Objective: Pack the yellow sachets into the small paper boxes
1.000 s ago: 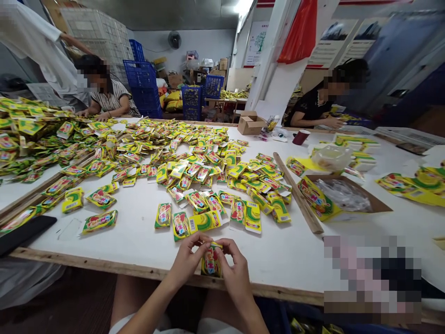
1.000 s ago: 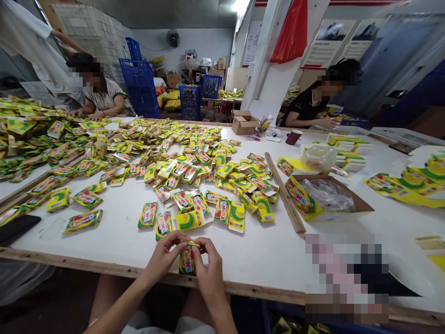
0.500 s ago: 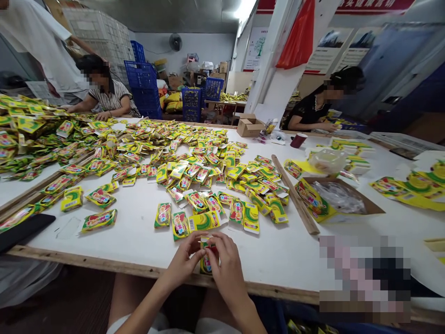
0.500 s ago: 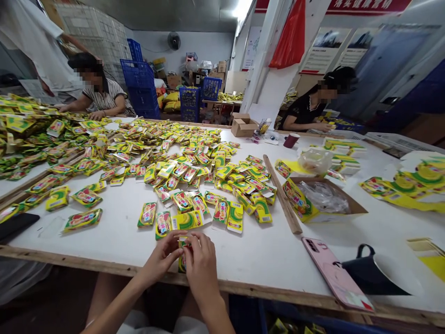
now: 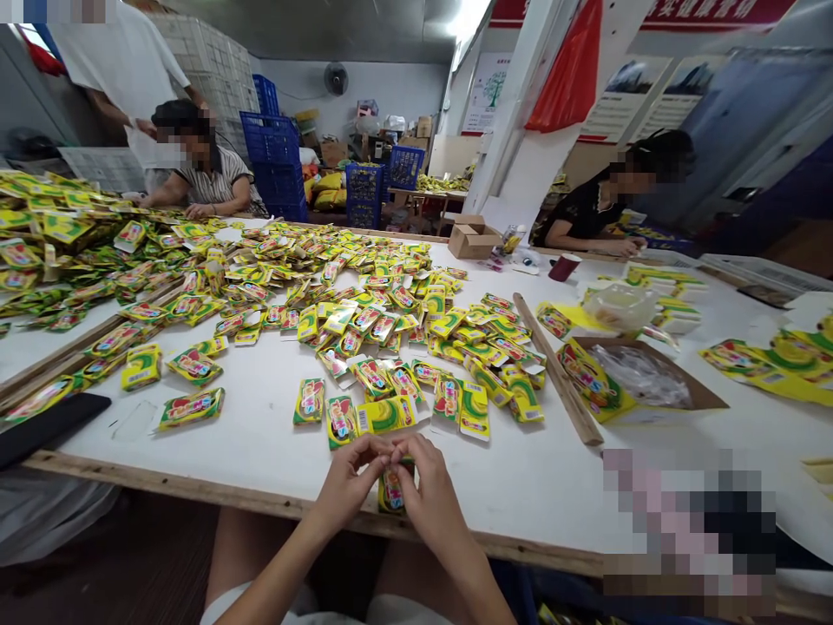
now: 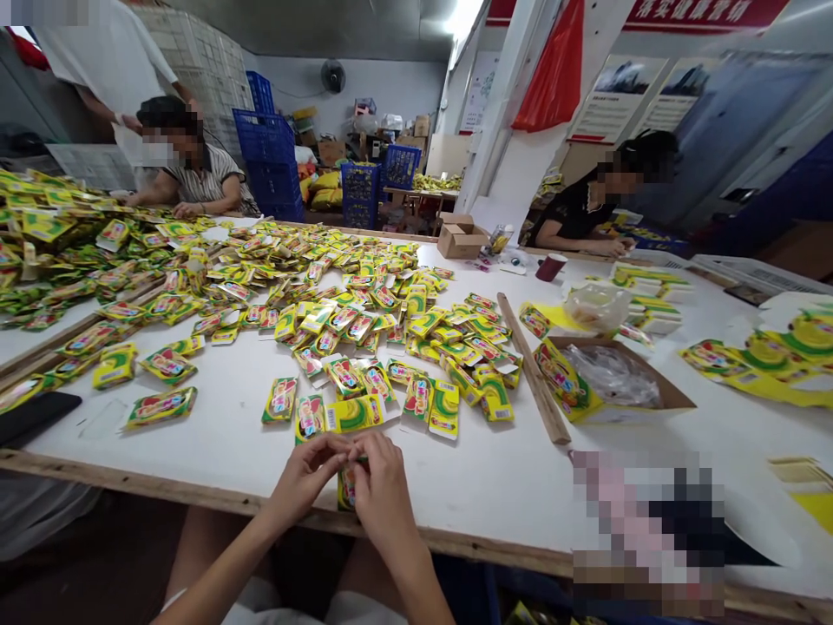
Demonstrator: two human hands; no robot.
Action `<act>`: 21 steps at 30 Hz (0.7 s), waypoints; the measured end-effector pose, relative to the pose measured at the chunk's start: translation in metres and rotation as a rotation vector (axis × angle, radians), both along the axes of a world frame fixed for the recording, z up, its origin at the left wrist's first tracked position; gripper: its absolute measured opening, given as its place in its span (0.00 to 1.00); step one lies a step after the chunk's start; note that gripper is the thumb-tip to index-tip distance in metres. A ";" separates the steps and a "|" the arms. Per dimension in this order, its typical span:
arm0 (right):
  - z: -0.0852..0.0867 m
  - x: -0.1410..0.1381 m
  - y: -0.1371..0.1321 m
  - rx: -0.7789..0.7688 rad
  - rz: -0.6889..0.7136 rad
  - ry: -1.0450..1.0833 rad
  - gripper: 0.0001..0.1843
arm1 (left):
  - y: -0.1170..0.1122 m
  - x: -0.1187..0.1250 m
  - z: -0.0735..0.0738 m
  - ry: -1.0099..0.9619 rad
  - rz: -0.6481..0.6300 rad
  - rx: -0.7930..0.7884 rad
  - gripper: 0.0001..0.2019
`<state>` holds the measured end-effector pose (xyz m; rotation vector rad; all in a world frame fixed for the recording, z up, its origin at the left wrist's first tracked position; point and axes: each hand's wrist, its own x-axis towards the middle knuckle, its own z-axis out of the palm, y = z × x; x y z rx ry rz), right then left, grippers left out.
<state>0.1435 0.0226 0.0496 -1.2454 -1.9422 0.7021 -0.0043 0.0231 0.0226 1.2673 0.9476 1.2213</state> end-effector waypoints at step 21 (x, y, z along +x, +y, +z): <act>-0.019 0.013 -0.010 -0.075 -0.058 0.246 0.06 | -0.001 0.012 -0.009 -0.066 0.058 -0.067 0.09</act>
